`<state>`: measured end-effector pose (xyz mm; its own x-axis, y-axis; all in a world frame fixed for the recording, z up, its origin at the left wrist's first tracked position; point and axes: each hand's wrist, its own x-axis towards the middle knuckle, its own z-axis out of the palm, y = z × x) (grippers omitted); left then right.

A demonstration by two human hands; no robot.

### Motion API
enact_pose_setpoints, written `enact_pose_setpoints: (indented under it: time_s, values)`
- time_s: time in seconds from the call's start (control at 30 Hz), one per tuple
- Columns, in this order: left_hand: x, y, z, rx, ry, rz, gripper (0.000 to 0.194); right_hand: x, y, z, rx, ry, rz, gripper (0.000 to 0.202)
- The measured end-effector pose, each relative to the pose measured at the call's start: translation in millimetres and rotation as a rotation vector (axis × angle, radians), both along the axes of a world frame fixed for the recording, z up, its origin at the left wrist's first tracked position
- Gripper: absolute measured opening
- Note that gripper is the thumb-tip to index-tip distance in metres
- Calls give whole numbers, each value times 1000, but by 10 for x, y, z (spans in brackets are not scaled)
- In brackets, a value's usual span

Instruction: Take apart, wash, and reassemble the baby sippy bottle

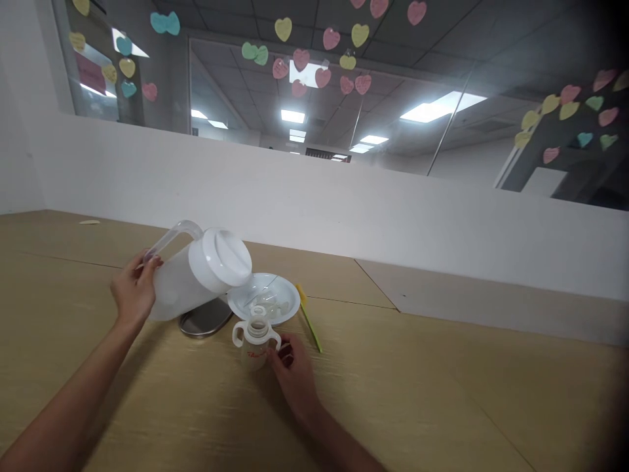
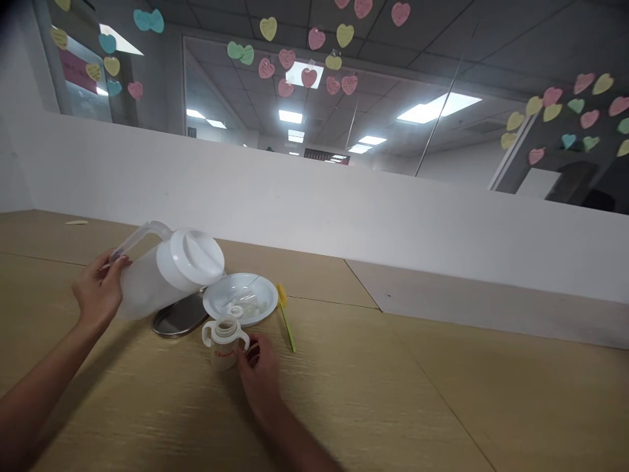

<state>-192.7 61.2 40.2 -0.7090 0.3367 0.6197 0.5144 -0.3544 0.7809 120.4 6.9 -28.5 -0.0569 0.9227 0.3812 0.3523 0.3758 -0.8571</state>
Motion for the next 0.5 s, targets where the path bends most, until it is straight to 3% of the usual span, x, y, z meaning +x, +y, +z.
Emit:
enact_pose_setpoints:
  time_s: [0.13, 0.27, 0.5]
  values:
    - [68, -45, 100, -35, -150, -184, 41, 0, 0, -5, -11, -5, 5, 22]
    - [153, -120, 185, -66, -119, -275, 41, -2, -11, 11, -25, 1, 9, 23]
    - [146, -105, 143, -48, 10, -341, 40, -1, -18, 18, -12, -6, 1, 22]
